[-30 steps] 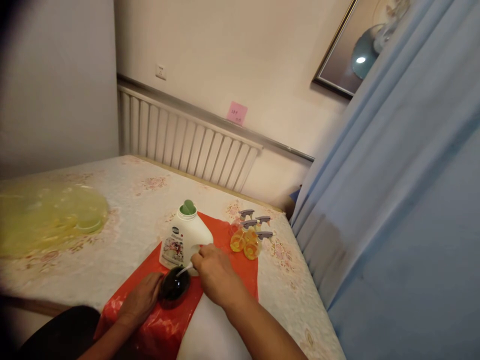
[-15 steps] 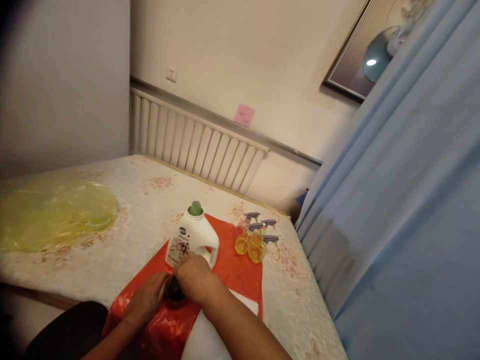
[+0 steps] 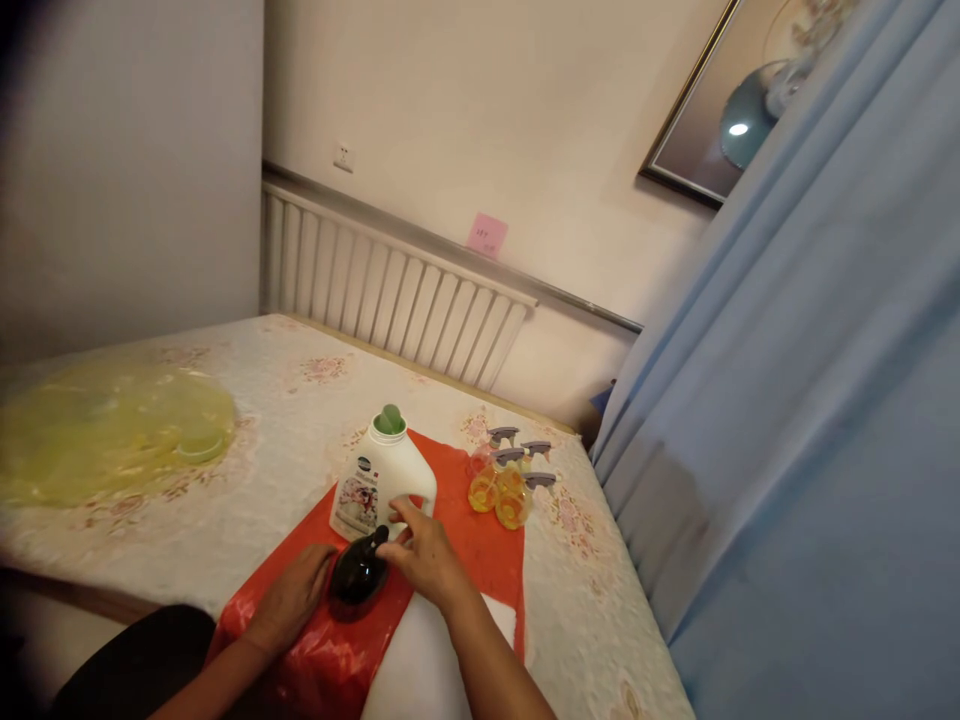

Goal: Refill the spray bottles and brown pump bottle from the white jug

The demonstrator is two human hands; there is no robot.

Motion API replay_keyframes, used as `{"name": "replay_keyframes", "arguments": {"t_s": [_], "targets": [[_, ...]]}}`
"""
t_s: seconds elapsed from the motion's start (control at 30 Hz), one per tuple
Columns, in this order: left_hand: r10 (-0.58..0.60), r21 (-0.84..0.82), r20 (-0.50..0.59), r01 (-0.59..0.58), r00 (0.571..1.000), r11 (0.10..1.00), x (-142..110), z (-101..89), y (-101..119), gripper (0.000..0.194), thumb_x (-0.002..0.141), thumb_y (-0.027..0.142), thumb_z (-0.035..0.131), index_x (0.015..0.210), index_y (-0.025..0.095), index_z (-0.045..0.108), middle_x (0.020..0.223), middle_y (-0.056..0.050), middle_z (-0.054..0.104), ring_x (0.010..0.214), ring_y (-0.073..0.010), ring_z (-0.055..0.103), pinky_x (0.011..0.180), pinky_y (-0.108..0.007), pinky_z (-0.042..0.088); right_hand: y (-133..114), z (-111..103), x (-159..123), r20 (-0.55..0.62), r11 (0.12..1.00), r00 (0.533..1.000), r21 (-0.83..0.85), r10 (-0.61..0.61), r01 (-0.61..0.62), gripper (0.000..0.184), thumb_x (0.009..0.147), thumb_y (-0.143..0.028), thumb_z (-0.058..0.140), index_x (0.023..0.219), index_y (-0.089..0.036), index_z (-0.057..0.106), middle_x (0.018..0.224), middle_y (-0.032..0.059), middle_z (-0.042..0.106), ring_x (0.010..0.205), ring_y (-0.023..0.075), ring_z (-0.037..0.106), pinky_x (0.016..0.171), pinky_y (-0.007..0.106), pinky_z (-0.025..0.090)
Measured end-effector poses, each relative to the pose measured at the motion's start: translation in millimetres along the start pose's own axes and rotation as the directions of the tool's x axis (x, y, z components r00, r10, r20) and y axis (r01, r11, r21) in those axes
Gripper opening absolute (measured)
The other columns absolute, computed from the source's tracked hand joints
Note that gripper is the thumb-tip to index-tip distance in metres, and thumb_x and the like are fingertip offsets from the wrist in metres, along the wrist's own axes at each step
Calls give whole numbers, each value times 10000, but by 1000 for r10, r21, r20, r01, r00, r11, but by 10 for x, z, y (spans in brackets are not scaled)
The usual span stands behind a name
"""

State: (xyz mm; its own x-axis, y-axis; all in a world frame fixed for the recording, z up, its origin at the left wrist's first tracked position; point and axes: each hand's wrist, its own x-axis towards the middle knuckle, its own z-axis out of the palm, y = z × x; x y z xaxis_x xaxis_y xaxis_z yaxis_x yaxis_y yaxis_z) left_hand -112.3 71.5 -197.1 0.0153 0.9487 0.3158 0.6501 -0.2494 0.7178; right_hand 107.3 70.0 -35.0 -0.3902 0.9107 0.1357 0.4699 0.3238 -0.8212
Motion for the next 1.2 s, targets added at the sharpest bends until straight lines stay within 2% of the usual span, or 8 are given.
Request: {"name": "replay_keyframes", "arguments": {"t_s": [0.07,0.23,0.37,0.47,0.57,0.73,0.9,1.2], "targets": [[22,-19,-12,-23,1000,1000,-2,-22,8,317,952,328,311,972,206,603,934,-69,659,861,-211,652,818,-353,528,196,24,-42,-76,986,994,152,79,-66,509,757,-155,577,1263,-211,587,1067,54,694,744,158,645,738,317,526],[114,-63,-78,-119,990,991,-46,-36,88,293,907,300,404,1119,215,588,1132,-88,656,1074,-226,627,979,-385,510,461,201,-84,-154,973,980,214,123,-88,524,659,-112,577,1176,-176,634,1015,65,699,701,155,637,686,296,520],[154,-68,-171,-167,973,984,-57,-13,176,405,859,320,499,1234,185,569,1267,-131,624,1209,-284,571,1065,-486,455,427,374,-20,-166,973,981,223,100,-62,569,605,-114,656,1169,-193,658,939,34,709,646,152,616,640,279,508],[173,-109,-115,-185,978,977,-30,0,299,554,801,378,613,1311,178,529,1337,-150,591,1260,-314,534,1084,-519,428,343,467,36,-160,976,986,218,52,-16,487,609,-111,652,1084,-213,704,901,8,711,756,178,643,719,278,516],[159,-180,-54,-166,986,970,10,13,460,635,717,310,690,1319,198,524,1335,-130,600,1250,-308,540,1085,-510,424,266,513,61,-143,978,990,209,9,21,409,626,-99,614,1003,-212,727,930,-1,715,851,183,655,777,265,514],[87,-255,7,-82,996,963,39,46,608,578,705,205,653,1274,198,553,1311,-103,617,1224,-269,555,1091,-459,414,213,511,54,-157,993,988,117,-4,22,338,625,-70,595,917,-179,726,800,-10,692,752,170,631,701,248,496],[62,-284,6,-58,998,957,11,49,619,581,709,188,640,1281,208,538,1330,-98,602,1243,-269,540,1100,-460,400,177,490,53,-169,1000,985,-20,-25,22,215,630,-61,637,786,-192,702,755,-31,657,715,152,585,672,236,452],[50,-295,3,-47,999,954,11,95,584,595,708,201,640,1289,153,520,1327,-137,590,1239,-277,538,1096,-469,396,185,540,79,-264,981,964,-186,4,-55,196,599,-115,751,718,-192,616,684,-48,558,639,138,502,616,236,394]]}}
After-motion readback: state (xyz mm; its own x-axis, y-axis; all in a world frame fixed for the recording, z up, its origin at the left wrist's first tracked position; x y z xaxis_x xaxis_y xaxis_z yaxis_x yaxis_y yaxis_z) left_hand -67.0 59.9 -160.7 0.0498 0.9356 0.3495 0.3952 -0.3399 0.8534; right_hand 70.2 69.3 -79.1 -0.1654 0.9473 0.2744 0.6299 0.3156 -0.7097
